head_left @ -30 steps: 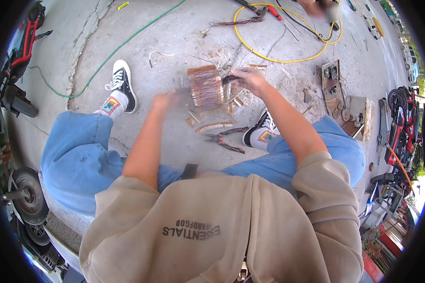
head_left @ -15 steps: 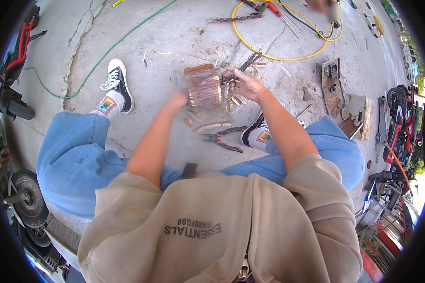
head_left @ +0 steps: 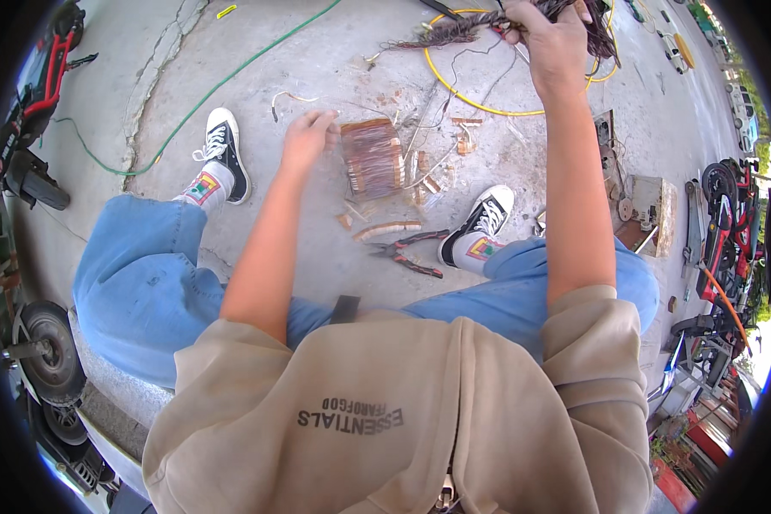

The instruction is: The person sits on the floor and winds a long length of copper wire by hand around a rectangular core. They repeatedly pull the wire, wrap it around the core, and adjust the bundle to keep it neat.

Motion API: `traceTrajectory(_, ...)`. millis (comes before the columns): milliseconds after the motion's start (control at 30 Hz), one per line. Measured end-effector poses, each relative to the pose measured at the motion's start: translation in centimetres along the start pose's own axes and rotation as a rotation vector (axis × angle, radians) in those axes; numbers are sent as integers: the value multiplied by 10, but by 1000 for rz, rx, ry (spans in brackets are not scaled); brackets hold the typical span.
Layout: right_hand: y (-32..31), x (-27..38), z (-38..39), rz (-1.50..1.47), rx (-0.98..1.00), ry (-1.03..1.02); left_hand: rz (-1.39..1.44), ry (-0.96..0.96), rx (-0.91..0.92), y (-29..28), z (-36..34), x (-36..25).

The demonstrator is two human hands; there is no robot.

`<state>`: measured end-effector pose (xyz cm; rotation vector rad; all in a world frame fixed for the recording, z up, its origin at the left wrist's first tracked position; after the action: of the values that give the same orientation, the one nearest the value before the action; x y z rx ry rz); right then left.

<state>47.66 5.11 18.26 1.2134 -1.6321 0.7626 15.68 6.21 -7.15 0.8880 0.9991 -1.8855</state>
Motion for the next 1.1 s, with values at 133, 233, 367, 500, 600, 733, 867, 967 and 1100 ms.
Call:
traceTrajectory(133,48,68,1,-492,-183,71,-282,485,41,39,36,-61)
traceTrajectory(233,61,109,2,-449,-91,-9,-522,717,93,98,50,-83)
traceTrajectory(367,77,91,-7,-181,118,150,-607,639,234,113,43,-83)
traceTrajectory(500,41,108,13,390,347,52,106,225,251,128,-3,-59)
traceTrajectory(600,5,81,20,621,314,15,570,-63,184,135,-5,-65)
traceTrajectory(733,-27,92,2,857,192,-468,977,5,281,116,34,-182)
traceTrajectory(867,-19,84,4,536,207,130,913,31,62,17,19,-217)
traceTrajectory(967,-17,47,11,332,203,233,843,104,72,-53,38,-196)
traceTrajectory(1100,21,26,22,278,267,151,602,97,-42,-102,86,-160)
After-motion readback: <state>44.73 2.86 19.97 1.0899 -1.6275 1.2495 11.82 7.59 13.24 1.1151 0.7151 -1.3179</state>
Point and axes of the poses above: each hand's wrist, its own z-axis away from the middle knuckle, its own y-axis out of the palm, x = y × z, the point moved 8 cm from there along -z, towards the middle knuckle, and after that the axes turned 8 degrees about -z, right-handed, at the moved point
